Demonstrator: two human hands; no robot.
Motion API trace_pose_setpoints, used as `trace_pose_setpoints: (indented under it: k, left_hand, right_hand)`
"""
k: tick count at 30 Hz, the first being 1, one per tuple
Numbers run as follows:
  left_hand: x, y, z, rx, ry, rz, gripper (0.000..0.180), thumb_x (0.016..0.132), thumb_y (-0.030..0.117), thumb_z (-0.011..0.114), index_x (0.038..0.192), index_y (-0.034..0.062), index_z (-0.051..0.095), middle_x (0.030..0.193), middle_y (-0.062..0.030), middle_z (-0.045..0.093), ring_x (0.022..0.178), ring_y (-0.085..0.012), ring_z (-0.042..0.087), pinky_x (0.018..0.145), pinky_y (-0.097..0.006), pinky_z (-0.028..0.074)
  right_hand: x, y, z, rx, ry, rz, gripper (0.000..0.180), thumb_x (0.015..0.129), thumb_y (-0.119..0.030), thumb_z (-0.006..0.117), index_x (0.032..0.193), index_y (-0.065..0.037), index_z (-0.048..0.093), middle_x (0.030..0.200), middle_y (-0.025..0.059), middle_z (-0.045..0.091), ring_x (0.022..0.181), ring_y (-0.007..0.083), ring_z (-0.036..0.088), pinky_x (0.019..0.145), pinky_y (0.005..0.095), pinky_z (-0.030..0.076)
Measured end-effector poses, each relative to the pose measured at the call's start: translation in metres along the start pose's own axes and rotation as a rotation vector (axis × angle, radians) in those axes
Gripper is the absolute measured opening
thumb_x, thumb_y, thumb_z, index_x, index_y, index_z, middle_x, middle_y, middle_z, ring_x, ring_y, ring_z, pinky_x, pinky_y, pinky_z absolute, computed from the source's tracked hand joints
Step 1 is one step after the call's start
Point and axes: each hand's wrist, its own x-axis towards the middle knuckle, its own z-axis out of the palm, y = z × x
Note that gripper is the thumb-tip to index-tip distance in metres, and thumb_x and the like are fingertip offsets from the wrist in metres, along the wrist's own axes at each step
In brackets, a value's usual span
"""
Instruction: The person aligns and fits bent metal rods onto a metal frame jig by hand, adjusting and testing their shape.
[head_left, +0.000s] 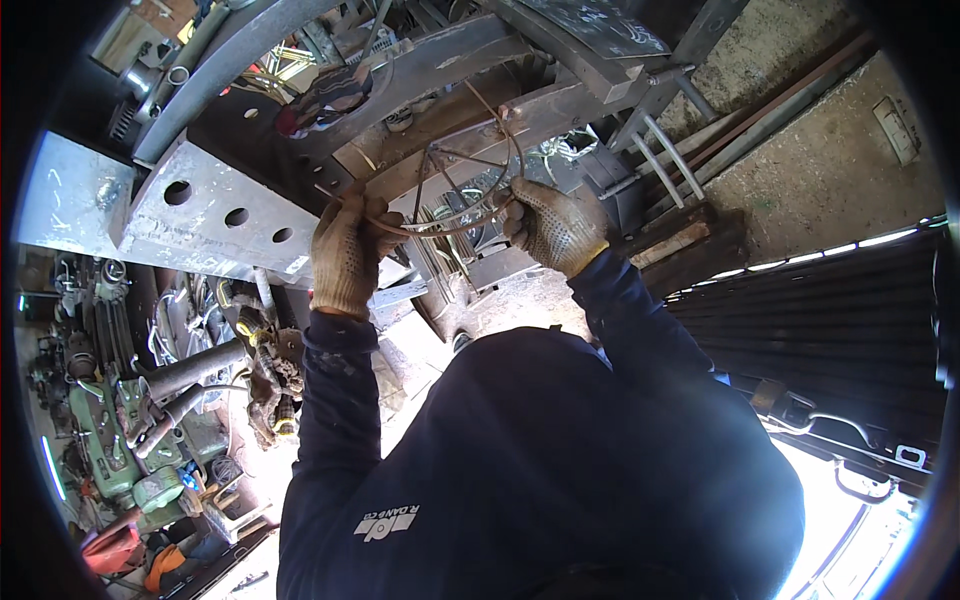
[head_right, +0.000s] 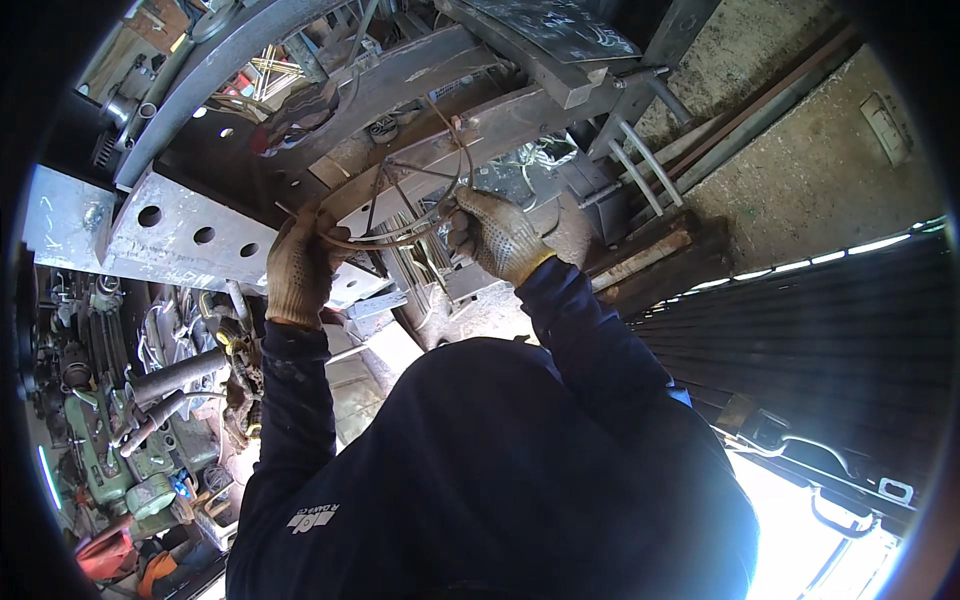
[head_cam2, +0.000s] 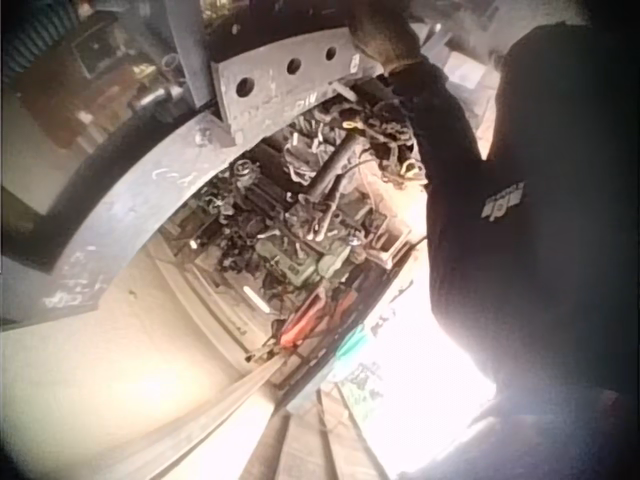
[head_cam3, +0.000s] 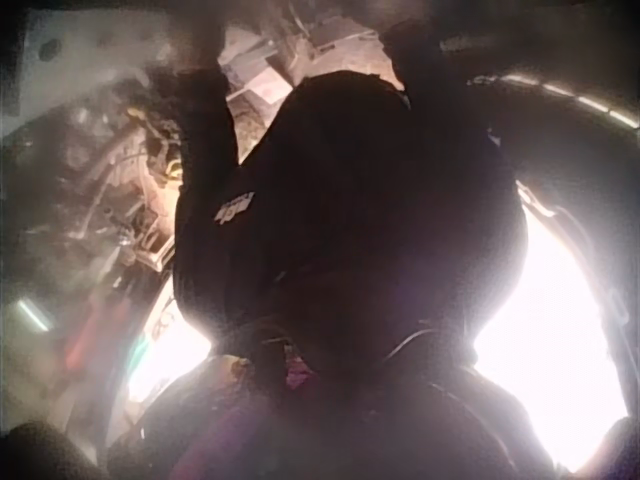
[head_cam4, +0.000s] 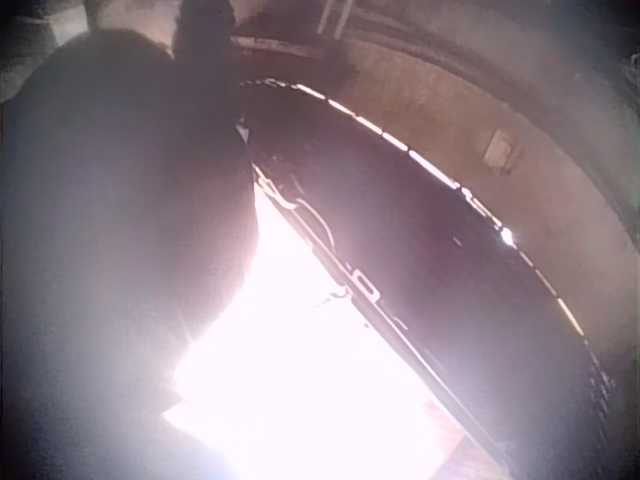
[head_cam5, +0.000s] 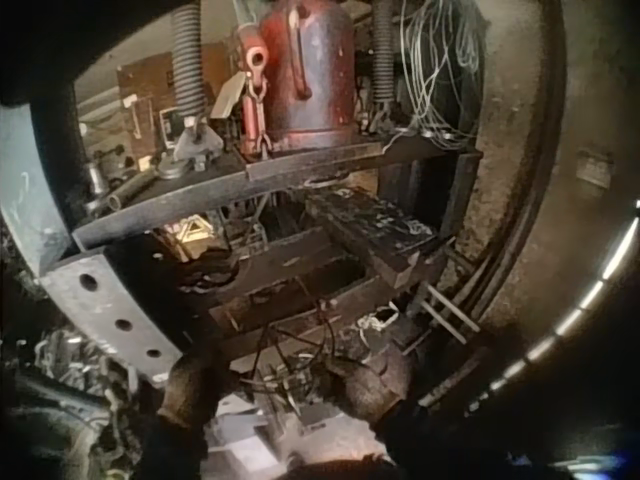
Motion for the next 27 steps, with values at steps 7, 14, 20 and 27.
trace_pose_setpoints:
  k: [7, 14, 20, 27]
  left_hand:
    - [0.012, 0.005, 0.003, 0.07, 0.085, 0.018, 0.028, 0.1, 0.02, 0.057, 0.117, -0.001, 0.051, 0.083, -0.0054, 0.054, 0.067, -0.0159, 0.054, 0.05, -0.026, 0.045]
    - [0.038, 0.012, -0.023, 0.062, -0.072, -0.019, 0.025, 0.099, 0.018, 0.057, 0.116, -0.0009, 0.053, 0.084, -0.0076, 0.06, 0.072, -0.0172, 0.062, 0.056, -0.026, 0.053]
    - [0.07, 0.014, -0.026, 0.198, 0.081, -0.069, 0.033, 0.097, 0.012, 0.053, 0.125, -0.0052, 0.053, 0.086, -0.0065, 0.059, 0.065, -0.0156, 0.06, 0.049, -0.025, 0.047]
    - [0.084, 0.019, -0.055, 0.217, -0.093, -0.116, 0.032, 0.097, 0.014, 0.056, 0.124, -0.0036, 0.057, 0.103, -0.0104, 0.065, 0.078, -0.0181, 0.064, 0.061, -0.029, 0.054]
  right_hand:
    - [-0.002, -0.003, 0.004, -0.042, -0.042, -0.037, 0.032, 0.1, -0.03, 0.056, 0.103, 0.001, 0.063, 0.066, 0.0017, 0.059, 0.057, 0.0147, 0.062, 0.052, 0.0242, 0.051]
    - [0.003, 0.002, 0.009, 0.168, -0.027, 0.016, 0.021, 0.1, -0.019, 0.058, 0.101, 0.002, 0.062, 0.086, 0.0055, 0.064, 0.068, 0.0107, 0.064, 0.067, 0.0282, 0.058]
    - [0.007, 0.01, 0.019, 0.103, 0.018, -0.028, 0.022, 0.1, -0.024, 0.059, 0.099, -0.002, 0.061, 0.078, 0.0045, 0.062, 0.066, 0.0139, 0.063, 0.063, 0.0296, 0.058]
    - [0.013, 0.019, 0.028, 0.082, 0.115, -0.012, 0.028, 0.1, -0.032, 0.057, 0.099, -0.004, 0.059, 0.076, 0.0048, 0.059, 0.066, 0.0197, 0.061, 0.061, 0.0345, 0.057]
